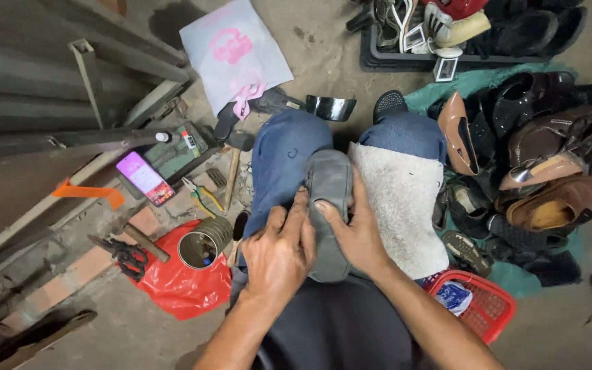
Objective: A person is repairing a shoe by inspecting a replacement sole and fitting it into a sandal.
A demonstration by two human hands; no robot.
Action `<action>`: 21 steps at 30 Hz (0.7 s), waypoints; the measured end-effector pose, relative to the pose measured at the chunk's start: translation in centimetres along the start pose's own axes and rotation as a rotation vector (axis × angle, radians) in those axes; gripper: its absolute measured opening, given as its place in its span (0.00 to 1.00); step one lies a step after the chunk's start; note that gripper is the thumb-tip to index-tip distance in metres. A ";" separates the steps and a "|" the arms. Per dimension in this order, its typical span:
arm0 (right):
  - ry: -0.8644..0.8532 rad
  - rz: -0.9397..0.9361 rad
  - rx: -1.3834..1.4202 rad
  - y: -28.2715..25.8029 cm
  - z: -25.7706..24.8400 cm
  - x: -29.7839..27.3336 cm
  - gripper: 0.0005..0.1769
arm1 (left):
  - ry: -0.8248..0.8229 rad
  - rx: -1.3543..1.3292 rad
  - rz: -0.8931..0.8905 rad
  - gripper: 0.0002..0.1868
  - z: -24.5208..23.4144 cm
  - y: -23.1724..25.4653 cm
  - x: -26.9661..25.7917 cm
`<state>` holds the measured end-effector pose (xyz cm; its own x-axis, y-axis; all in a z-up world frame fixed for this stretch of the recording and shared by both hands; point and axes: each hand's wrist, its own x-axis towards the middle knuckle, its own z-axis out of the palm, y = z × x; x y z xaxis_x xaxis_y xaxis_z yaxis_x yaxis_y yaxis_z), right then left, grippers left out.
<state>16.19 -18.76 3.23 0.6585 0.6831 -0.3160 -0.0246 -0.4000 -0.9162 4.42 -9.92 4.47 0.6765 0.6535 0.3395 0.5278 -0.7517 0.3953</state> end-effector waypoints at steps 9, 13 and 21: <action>-0.083 0.017 0.002 1.9 -0.8 1.5 0.39 | 0.017 0.025 0.014 0.17 1.0 -0.1 1.3; -0.105 0.019 -0.007 2.7 -0.9 1.6 0.40 | -0.002 0.012 0.020 0.16 0.8 -0.4 1.8; -0.166 -0.009 0.032 3.0 -1.6 1.8 0.41 | -0.052 -0.010 0.095 0.15 -0.5 -1.1 3.0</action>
<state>18.52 -19.66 0.30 0.5259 0.7790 -0.3415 -0.0449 -0.3755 -0.9257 5.62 -7.08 5.52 0.7489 0.5739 0.3312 0.4552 -0.8089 0.3721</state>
